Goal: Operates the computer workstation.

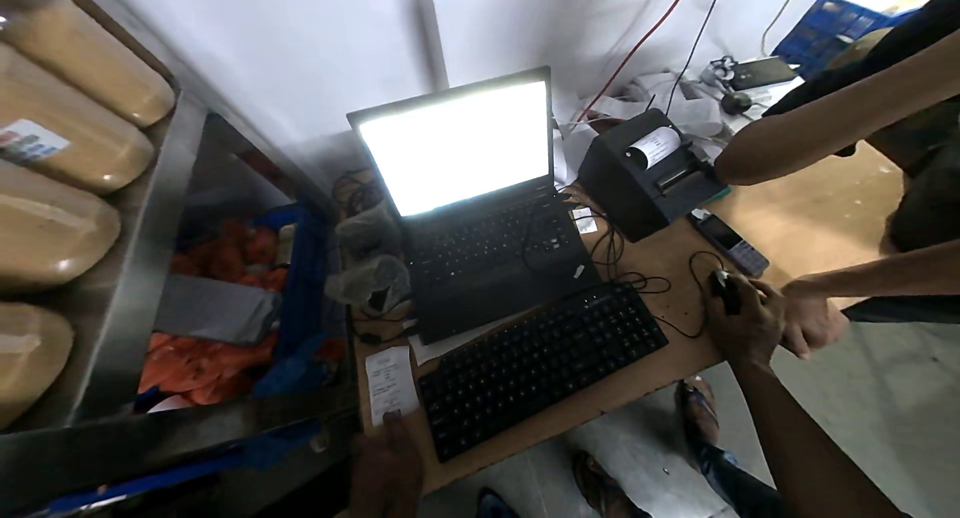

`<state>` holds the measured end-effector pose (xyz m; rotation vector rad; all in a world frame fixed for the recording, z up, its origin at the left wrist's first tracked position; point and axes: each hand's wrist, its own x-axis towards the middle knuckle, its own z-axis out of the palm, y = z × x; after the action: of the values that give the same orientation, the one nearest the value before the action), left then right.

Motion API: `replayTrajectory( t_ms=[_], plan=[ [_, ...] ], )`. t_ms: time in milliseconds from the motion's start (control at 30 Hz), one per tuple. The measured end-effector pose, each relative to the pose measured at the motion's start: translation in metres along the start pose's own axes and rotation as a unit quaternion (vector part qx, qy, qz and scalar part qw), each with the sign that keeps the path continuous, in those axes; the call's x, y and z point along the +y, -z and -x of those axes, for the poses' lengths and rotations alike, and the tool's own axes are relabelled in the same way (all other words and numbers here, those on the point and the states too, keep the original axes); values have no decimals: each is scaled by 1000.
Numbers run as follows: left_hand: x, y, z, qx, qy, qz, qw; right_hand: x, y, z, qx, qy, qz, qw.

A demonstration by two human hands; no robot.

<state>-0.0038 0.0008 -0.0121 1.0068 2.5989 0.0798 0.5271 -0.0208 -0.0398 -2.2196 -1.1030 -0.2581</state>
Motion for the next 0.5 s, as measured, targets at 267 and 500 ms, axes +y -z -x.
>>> replayTrajectory(
  t_ms=[267, 500],
  plan=[
    [-1, -2, -1, 6, 1, 18, 1000, -1, -1, 0, 3, 15, -4, 1000],
    [0, -1, -2, 3, 4, 26, 1000, 4, -2, 1, 0, 27, -17, 999]
  ],
)
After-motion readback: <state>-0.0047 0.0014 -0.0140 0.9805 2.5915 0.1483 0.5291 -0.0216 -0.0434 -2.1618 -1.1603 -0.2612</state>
